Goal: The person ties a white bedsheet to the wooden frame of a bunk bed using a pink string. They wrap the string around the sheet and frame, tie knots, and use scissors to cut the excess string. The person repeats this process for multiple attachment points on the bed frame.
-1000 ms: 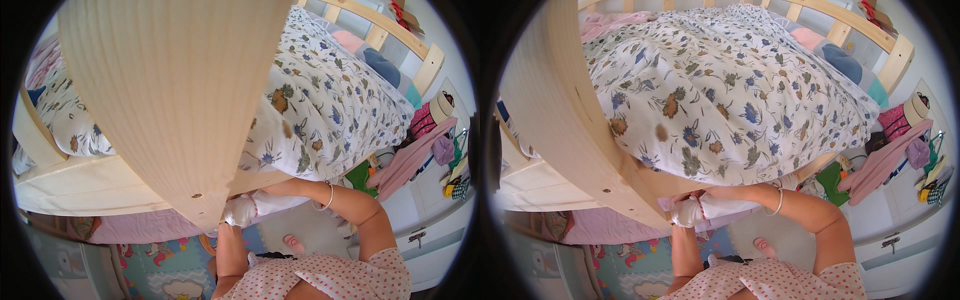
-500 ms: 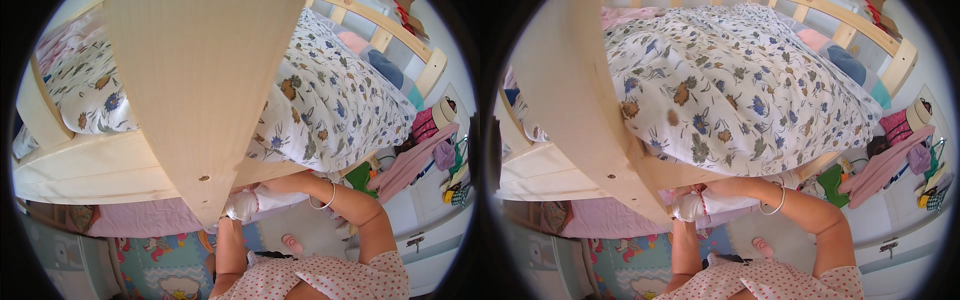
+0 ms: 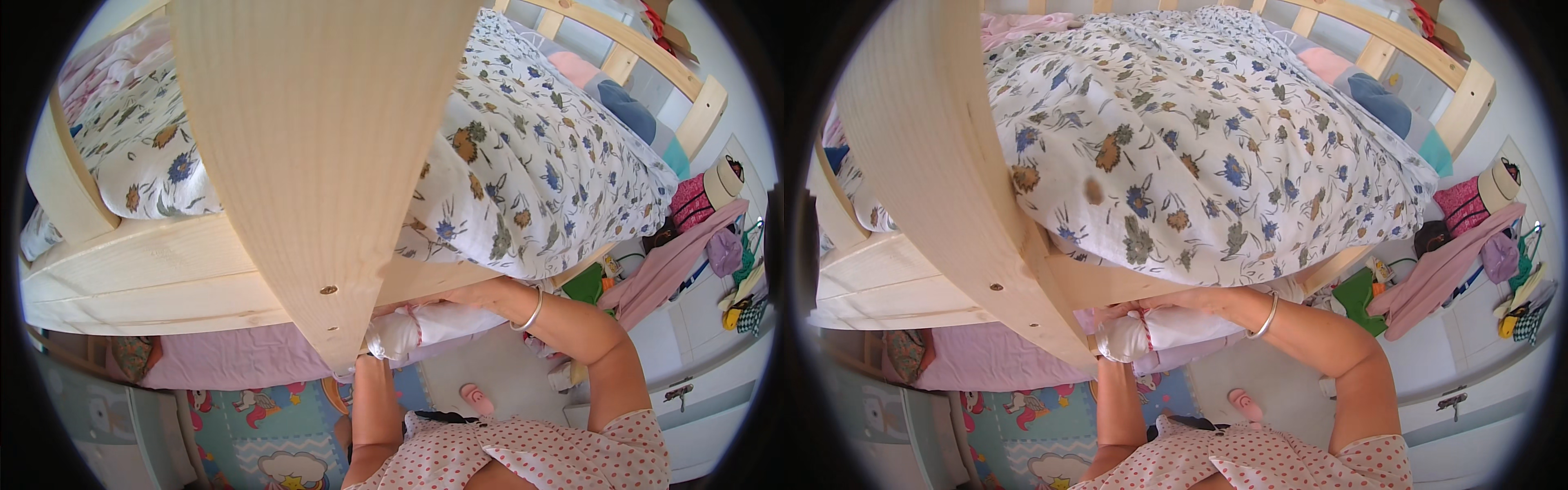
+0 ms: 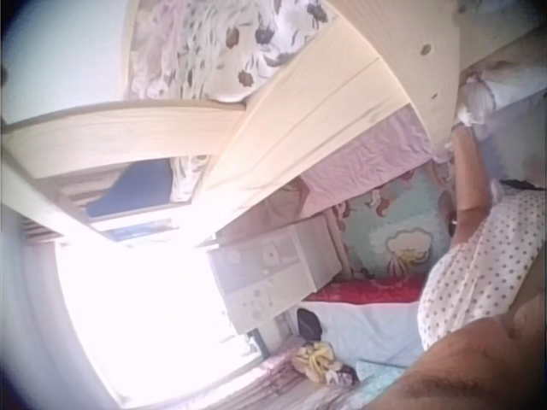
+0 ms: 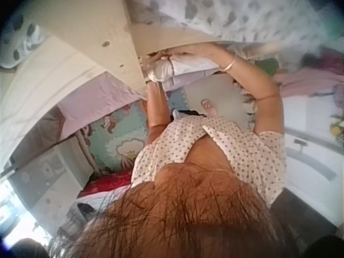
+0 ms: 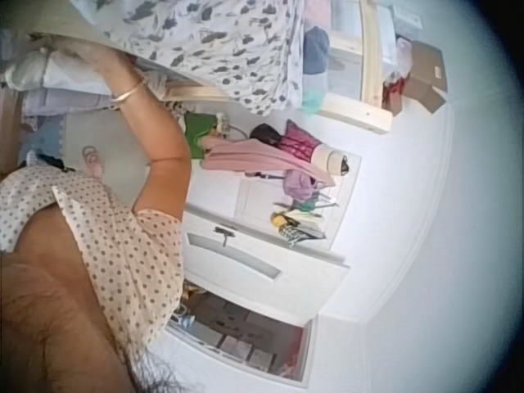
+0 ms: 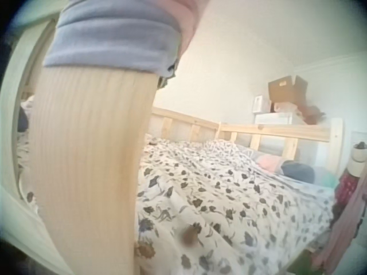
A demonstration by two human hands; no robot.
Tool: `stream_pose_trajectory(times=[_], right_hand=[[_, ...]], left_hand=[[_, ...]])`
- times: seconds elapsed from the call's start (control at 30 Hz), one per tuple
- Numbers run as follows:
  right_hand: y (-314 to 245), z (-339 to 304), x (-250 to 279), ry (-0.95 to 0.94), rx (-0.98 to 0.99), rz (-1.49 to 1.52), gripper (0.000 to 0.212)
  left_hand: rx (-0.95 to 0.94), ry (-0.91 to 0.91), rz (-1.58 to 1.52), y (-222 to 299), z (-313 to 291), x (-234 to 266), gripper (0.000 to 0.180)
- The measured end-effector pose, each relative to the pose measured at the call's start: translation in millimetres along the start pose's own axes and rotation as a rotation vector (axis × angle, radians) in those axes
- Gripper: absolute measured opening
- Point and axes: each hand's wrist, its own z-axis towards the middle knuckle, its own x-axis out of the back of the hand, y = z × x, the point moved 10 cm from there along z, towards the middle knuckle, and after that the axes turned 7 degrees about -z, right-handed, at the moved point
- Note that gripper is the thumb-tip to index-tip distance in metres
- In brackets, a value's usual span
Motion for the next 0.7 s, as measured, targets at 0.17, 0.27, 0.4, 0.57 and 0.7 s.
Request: stream_pose_trajectory(times=[0.17,0.27,0.4,0.57,0.7], right_hand=[[-3,-1,-4,0.001,0.010,0.138,0.023],[5,-11,-5,-0.017,-0.066,0.048,0.023],[16,-26,-4,-0.101,-0.180,-0.181,0.019],[12,-17,-4,0.061,0.040,-0.014,0.022],[5,-15,-6,0.054,-0.031,0.030,0.022]], left_hand=[[-0.207,-0.010,0.353,4,-1,-4,0.019],[-0.084,0.005,0.022,-3,-2,-7,0.019],[0.090,0.210,-0.440,2,-18,-33,0.012],[0.060,-0.035,-0.643,20,-12,-74,0.014],[0.097,-0.086,-0.732,8,-5,-47,0.016]])
